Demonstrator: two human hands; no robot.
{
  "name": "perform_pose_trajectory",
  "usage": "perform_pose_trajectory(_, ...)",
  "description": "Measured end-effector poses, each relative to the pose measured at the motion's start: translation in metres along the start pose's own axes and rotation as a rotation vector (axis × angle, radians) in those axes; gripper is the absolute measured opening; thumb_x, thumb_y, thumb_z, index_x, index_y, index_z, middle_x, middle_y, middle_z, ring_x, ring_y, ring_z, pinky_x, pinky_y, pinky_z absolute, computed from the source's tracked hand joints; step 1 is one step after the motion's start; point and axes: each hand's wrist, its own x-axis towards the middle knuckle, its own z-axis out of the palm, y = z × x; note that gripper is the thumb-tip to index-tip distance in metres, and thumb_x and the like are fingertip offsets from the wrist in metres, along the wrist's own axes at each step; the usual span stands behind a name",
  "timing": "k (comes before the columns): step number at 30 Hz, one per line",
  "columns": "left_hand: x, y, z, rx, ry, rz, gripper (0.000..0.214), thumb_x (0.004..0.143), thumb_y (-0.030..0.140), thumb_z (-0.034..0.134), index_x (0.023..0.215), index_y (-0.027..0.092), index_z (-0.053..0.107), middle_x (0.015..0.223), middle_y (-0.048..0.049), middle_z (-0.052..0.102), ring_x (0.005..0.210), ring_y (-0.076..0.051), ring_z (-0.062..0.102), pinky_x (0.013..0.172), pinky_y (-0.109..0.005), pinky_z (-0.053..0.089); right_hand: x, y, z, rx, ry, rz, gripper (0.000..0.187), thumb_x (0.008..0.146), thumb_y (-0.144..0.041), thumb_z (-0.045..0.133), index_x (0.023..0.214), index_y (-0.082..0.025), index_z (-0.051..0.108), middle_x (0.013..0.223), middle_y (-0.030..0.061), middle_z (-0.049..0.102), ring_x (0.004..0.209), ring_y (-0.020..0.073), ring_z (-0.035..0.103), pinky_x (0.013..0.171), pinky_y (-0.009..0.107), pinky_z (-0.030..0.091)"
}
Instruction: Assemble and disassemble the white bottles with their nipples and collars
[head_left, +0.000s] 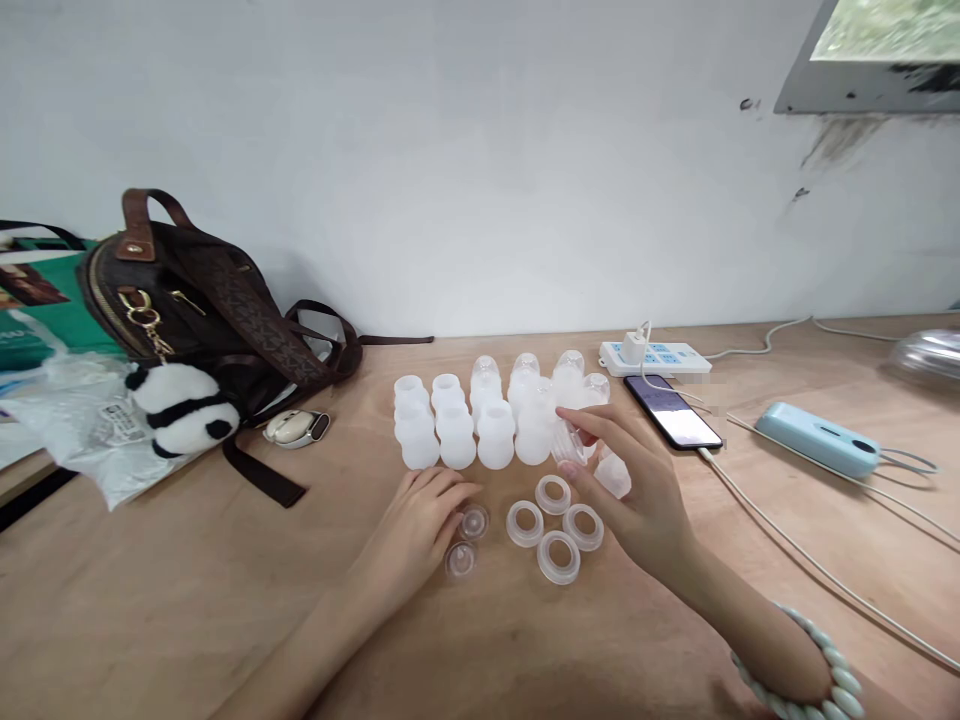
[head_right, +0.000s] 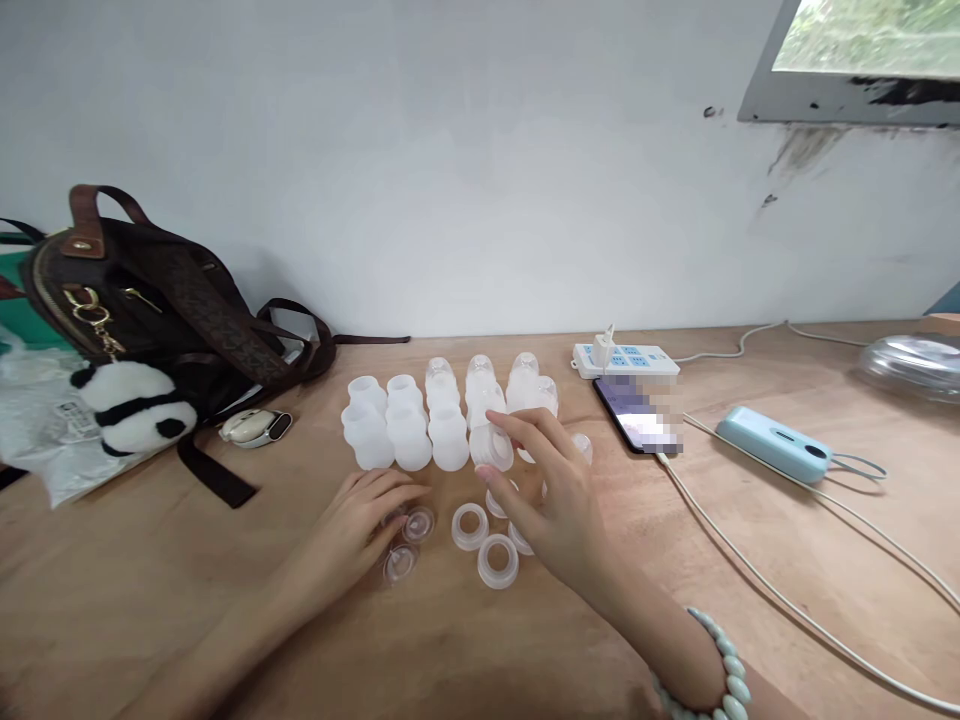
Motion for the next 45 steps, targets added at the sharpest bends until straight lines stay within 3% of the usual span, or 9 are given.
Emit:
perform_pose_trajectory(5, -0.001, -0.002, 0.001, -0.051, -0.035, 0.107, 0.037, 0.089, -0.002, 0.045, 0.102, 0.020, 0.072, 0.110, -0.0063, 0.070, 0.108, -0.025, 0.061, 0.093, -0.041, 0.042, 0.000, 0.003, 0.000, -0.075, -0.094, 0.013, 0.028, 0.091, -0.022, 0.061, 0.118, -0.021, 0.060, 0.106, 0.0080, 0.061, 0.094, 0.0222, 0.062, 0.078, 0.037, 0.052)
perform_pose_trajectory(12, -0.003, -0.002, -0.002, -0.040, -0.008, 0.129, 0.049, 0.083, -0.006, 0.038, 0.110, 0.020, 0.071, 0.111, -0.0068, 0.069, 0.109, -0.025, 0.059, 0.096, -0.043, 0.042, 0.000, 0.008, -0.002, -0.241, -0.433, 0.099, 0.029, 0.085, -0.011, 0.060, 0.113, -0.020, 0.059, 0.107, 0.0083, 0.061, 0.095, 0.0255, 0.058, 0.084, 0.045, 0.050)
perform_pose_trajectory(16, -0.005, -0.002, -0.002, -0.024, 0.114, 0.159, 0.051, 0.085, -0.004, 0.035, 0.121, 0.016, 0.064, 0.116, -0.0092, 0.068, 0.109, -0.024, 0.059, 0.094, -0.041, 0.043, 0.000, 0.005, -0.003, -0.275, -0.546, 0.066, 0.027, 0.085, -0.008, 0.059, 0.109, -0.020, 0.060, 0.109, 0.0088, 0.061, 0.098, 0.0262, 0.056, 0.087, 0.045, 0.047)
perform_pose_trajectory(22, -0.007, 0.004, -0.009, 0.008, 0.334, 0.204, 0.046, 0.086, -0.004, 0.036, 0.118, 0.017, 0.062, 0.112, -0.0074, 0.069, 0.109, -0.023, 0.060, 0.095, -0.039, 0.037, -0.010, -0.012, 0.010, -0.091, -0.779, -0.082, 0.029, 0.083, -0.010, 0.064, 0.110, -0.020, 0.060, 0.111, 0.0058, 0.062, 0.100, 0.0222, 0.054, 0.092, 0.040, 0.041)
perform_pose_trajectory(26, -0.007, 0.011, -0.013, 0.004, 0.436, 0.212, 0.038, 0.092, 0.000, 0.038, 0.113, 0.019, 0.062, 0.105, -0.0048, 0.071, 0.103, -0.021, 0.063, 0.091, -0.037, 0.037, -0.018, -0.016, 0.021, -0.123, -0.866, -0.136, 0.019, 0.085, -0.017, 0.067, 0.103, -0.018, 0.060, 0.106, 0.0058, 0.065, 0.099, 0.0236, 0.051, 0.087, 0.040, 0.040)
perform_pose_trajectory(31, -0.008, 0.015, -0.013, 0.013, 0.471, 0.227, 0.033, 0.093, 0.002, 0.040, 0.110, 0.019, 0.062, 0.101, -0.0042, 0.073, 0.102, -0.021, 0.064, 0.090, -0.037, 0.036, -0.021, -0.011, 0.028, -0.197, -0.872, -0.138, 0.009, 0.088, -0.019, 0.066, 0.095, -0.019, 0.059, 0.102, 0.0057, 0.067, 0.100, 0.0241, 0.051, 0.087, 0.041, 0.040)
perform_pose_trajectory(40, -0.010, 0.015, -0.013, 0.019, 0.491, 0.193, 0.031, 0.093, 0.004, 0.042, 0.109, 0.021, 0.062, 0.101, -0.0031, 0.074, 0.101, -0.022, 0.065, 0.091, -0.039, 0.033, -0.019, -0.003, 0.033, -0.270, -0.729, -0.150, 0.044, 0.076, -0.035, 0.084, 0.107, -0.016, 0.059, 0.110, 0.0085, 0.068, 0.104, 0.0292, 0.055, 0.090, 0.045, 0.041)
perform_pose_trajectory(42, -0.010, 0.015, -0.014, 0.016, 0.496, 0.175, 0.030, 0.094, 0.005, 0.042, 0.108, 0.021, 0.062, 0.100, -0.0028, 0.074, 0.101, -0.023, 0.065, 0.091, -0.039, 0.033, -0.007, -0.003, 0.029, -0.272, -0.631, -0.178, 0.037, 0.080, -0.035, 0.080, 0.105, -0.016, 0.059, 0.104, 0.0080, 0.070, 0.100, 0.0282, 0.057, 0.088, 0.044, 0.041)
perform_pose_trajectory(45, -0.010, 0.015, -0.014, 0.010, 0.502, 0.161, 0.028, 0.094, 0.006, 0.043, 0.107, 0.021, 0.062, 0.100, -0.0030, 0.074, 0.101, -0.023, 0.065, 0.091, -0.040, 0.032, 0.024, -0.004, 0.022, -0.361, -0.426, -0.229, 0.005, 0.093, -0.022, 0.064, 0.096, -0.019, 0.060, 0.094, 0.0068, 0.072, 0.093, 0.0263, 0.059, 0.086, 0.042, 0.040)
